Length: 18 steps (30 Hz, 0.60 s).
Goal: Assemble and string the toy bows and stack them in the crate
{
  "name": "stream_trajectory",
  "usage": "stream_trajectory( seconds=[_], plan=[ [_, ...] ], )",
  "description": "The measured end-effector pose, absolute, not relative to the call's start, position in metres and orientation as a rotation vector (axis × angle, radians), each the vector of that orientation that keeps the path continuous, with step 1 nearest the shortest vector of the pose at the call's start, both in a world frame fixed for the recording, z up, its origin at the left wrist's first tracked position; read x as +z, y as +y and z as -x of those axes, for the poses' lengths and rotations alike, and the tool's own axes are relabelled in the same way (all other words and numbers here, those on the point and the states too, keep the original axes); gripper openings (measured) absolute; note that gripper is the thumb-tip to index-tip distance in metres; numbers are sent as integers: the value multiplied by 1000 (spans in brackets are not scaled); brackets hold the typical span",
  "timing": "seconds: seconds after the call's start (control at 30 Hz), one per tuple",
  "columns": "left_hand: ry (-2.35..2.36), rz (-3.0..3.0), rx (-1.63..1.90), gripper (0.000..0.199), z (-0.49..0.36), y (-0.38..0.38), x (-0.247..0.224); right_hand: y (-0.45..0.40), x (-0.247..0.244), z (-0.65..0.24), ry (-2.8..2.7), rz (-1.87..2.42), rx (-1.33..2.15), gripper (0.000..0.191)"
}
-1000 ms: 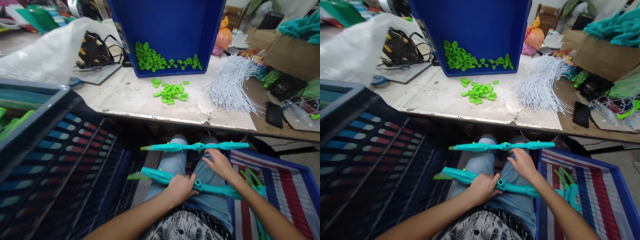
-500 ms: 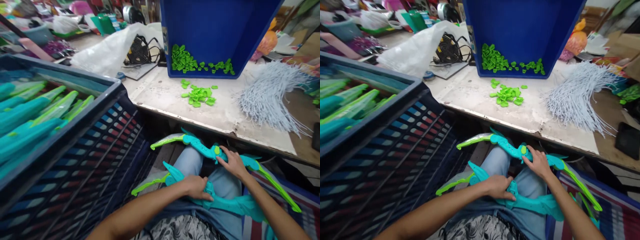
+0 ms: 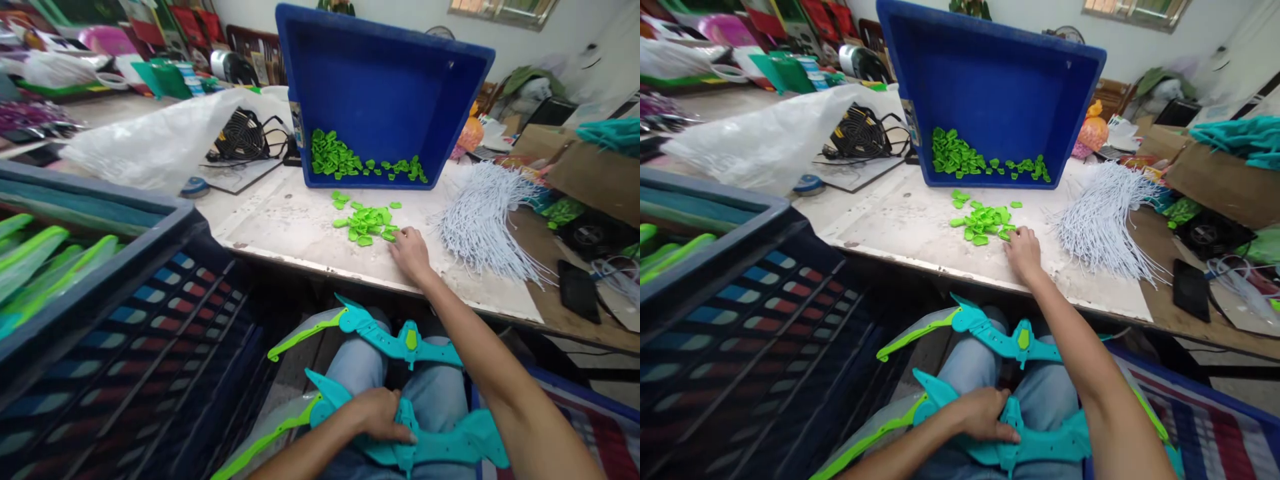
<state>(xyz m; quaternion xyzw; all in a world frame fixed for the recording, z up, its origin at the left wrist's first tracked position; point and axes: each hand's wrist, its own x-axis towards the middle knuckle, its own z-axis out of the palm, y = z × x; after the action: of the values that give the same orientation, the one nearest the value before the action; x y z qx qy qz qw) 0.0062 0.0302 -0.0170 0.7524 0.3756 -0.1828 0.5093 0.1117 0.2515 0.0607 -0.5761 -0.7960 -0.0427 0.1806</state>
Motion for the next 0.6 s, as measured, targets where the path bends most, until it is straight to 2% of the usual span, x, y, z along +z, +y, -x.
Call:
stream_trajectory(
  seconds=[0.1,0.33,0.53,0.6],
  plan=[
    [935,-1796,-434,76,-4,31,-16,275,56,-103,-2237,1768,-57,26],
    [917,-1794,-429,73,-5,31,-15,263,61,-124,-2238,1732,113,21],
    [936,-1802,-439,70,-7,30,-18,265,71,-128,-2193,1803,294,37],
    [939,-1797,-446,70,-6,30,-18,269,74,-129,-2207,1806,282,36]
  ],
)
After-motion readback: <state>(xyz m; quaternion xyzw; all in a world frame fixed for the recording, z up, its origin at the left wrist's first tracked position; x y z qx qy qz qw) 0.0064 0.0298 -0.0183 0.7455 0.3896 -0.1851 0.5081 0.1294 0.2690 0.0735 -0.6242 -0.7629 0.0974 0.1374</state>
